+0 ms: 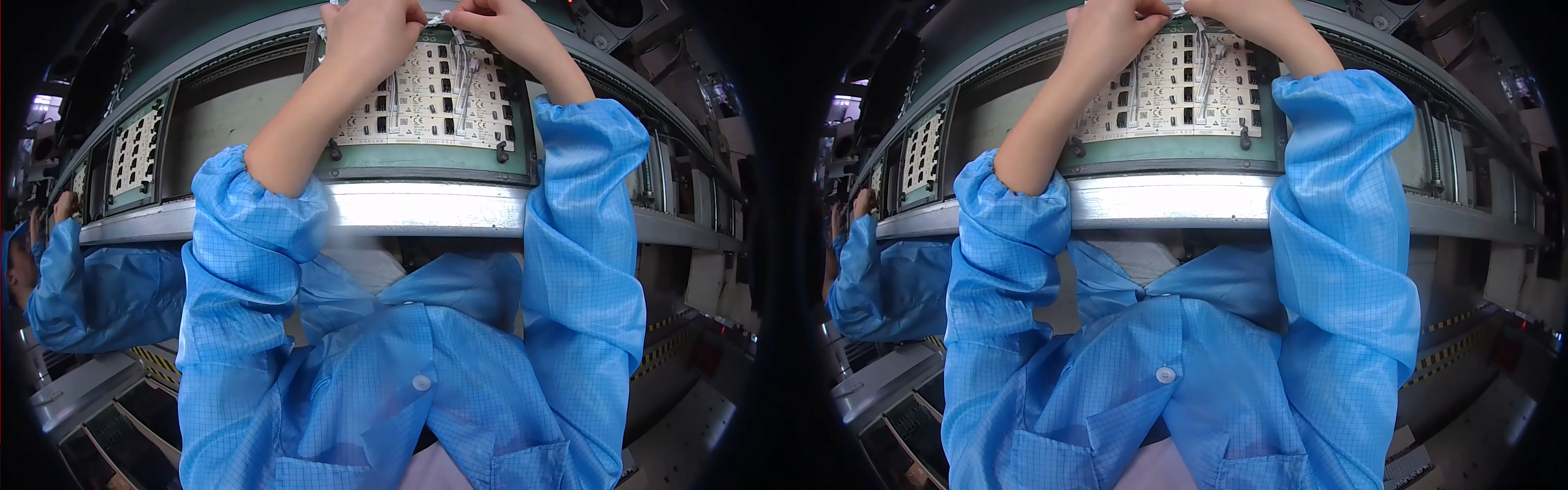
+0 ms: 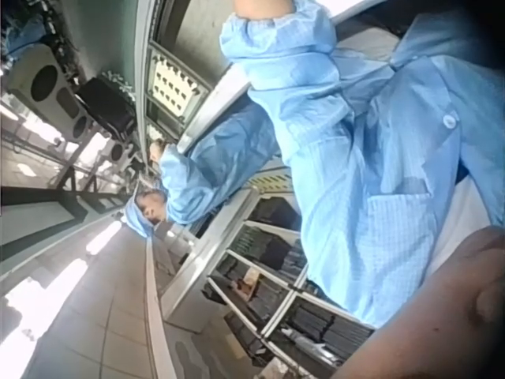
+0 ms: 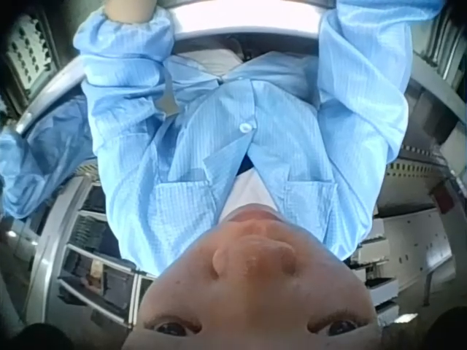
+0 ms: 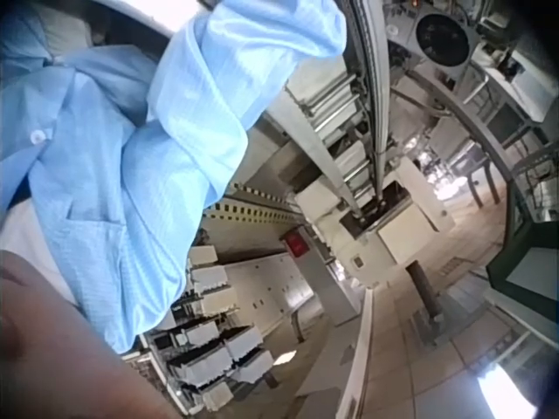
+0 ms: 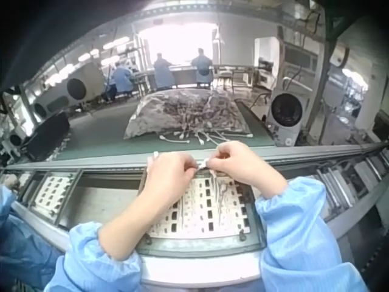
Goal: Manually inserting electronic components into circuit board jigs on a factory assembly line.
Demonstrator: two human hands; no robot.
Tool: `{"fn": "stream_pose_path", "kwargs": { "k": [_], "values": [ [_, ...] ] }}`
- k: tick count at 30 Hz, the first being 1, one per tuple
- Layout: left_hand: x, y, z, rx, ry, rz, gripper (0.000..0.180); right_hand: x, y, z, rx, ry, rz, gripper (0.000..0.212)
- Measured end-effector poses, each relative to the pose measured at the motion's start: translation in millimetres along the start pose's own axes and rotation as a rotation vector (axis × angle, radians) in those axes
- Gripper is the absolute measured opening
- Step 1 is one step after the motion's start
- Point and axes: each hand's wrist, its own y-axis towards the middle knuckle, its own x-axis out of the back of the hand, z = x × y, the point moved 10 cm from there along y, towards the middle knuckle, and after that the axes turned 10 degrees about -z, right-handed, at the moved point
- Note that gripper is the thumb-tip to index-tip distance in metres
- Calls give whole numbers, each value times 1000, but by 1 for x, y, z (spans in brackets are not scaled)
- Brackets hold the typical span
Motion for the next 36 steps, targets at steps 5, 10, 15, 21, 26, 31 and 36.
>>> {"fn": "stream_pose_path", "kwargs": {
  "k": [5, 10, 15, 21, 26, 31, 36],
  "values": [
    [-2, -1, -1, 15, 18, 24, 17, -4, -1, -11, -53, 107, 56, 27],
    [-17, -1, 9, 106, -13, 104, 17, -4, 1, -11, -8, 101, 20, 26],
    [11, -16, -12, -119, -192, -142, 16, -3, 0, -5, 46, -75, -58, 26],
    [-11, -3, 1, -86, 102, 26, 17, 4, -11, 22, 88, -152, -85, 28],
    [-1, -4, -21, -98, 103, 8, 16, 10, -13, 23, 65, -184, -94, 27],
    [-10, -3, -18, -119, 134, 29, 16, 6, -14, 24, 62, -137, -59, 24],
    [-13, -4, -12, -126, 103, -24, 17, 7, -8, 18, 127, -104, -116, 19]
  ]
}}
